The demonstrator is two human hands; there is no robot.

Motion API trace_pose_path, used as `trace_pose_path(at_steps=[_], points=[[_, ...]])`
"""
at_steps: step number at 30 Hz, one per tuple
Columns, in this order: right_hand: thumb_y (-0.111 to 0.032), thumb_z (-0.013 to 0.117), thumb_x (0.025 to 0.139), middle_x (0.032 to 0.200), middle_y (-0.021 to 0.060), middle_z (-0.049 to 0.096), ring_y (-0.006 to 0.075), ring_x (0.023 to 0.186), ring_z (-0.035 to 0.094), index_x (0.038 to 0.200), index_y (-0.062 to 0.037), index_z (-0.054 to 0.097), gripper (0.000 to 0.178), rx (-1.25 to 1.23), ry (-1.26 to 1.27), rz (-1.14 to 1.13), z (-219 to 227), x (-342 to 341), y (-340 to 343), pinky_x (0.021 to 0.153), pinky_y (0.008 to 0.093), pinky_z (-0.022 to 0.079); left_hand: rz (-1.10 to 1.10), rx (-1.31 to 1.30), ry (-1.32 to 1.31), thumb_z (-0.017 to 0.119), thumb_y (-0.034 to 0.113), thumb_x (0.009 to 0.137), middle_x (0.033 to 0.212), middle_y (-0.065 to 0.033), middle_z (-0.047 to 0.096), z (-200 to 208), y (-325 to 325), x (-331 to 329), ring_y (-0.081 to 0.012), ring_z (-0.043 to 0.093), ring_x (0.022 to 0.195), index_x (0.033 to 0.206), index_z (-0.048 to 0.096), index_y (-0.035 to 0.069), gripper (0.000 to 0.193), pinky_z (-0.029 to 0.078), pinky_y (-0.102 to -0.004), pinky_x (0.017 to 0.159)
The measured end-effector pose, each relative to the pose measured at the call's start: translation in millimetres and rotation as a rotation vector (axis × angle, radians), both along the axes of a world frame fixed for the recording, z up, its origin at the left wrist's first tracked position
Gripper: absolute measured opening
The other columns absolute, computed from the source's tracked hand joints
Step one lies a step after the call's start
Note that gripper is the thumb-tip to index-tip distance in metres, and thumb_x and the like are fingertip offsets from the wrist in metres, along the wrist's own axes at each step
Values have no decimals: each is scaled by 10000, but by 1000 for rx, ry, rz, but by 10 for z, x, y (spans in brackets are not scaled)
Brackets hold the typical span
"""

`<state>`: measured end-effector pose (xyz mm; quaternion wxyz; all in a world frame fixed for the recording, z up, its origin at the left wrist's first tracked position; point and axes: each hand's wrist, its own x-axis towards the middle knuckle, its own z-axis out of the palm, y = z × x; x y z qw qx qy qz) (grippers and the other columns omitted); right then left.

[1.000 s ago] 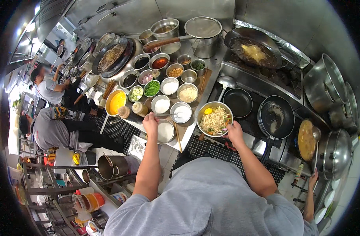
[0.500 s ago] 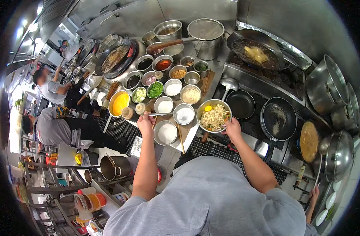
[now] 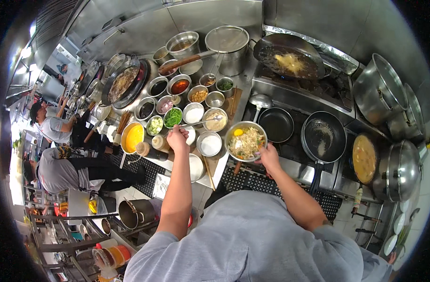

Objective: The person prepares a dish in a commercial kitchen by mixing ingredients in a metal bowl. They add various items from containers, including chopped vegetables and a white powder, and mix them by hand. The person also uses a lighter to ignite a gas burner and handles a ladle and a bowl of noodles.

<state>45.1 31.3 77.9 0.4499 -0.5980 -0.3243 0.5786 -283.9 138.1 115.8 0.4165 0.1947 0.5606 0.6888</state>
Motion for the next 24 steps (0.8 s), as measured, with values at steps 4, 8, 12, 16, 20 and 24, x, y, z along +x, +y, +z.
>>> trace_pose_path(at_steps=[4,8,12,16,20,24], points=[[-109,456,914,1012,154,631,250,815,675,1158,29,530,289,-1,57,-79,143,248,-393,555,346,607,10,-4,618,536,214,968,649,-107,617,-414,270,89,-216,595,569,794,626,-10,298,457,-342,517],[-104,465,900,1034,151,628,242,839,676,1168,20,521,301,-20,26,-172,24,563,-802,592,353,613,-95,-21,933,535,244,947,722,-242,621,-513,316,378,-430,599,677,791,635,-13,317,463,-475,632],[-113,484,893,1030,144,638,244,826,688,1167,3,518,300,-57,-40,-192,3,752,-1059,628,358,616,-6,-73,754,542,249,958,639,-171,627,-588,295,345,-300,592,553,774,630,-25,341,461,-409,553],[-93,476,890,978,133,650,238,776,692,1138,4,522,271,-78,-37,-221,107,794,-1142,596,338,603,19,-53,377,555,212,969,597,-53,587,-680,310,251,-125,536,498,773,611,-14,304,429,-303,466],[-87,484,885,977,136,649,237,768,691,1129,7,527,265,-67,-33,-228,82,799,-1093,580,336,596,29,-97,309,559,177,964,617,-61,588,-690,289,221,-128,539,488,805,589,8,234,431,-273,440],[-83,492,877,969,137,650,236,766,690,1135,13,522,277,-43,23,-230,224,679,-947,582,340,593,26,-100,197,560,180,960,617,-69,589,-734,297,259,-138,547,486,798,581,8,236,431,-268,428]])
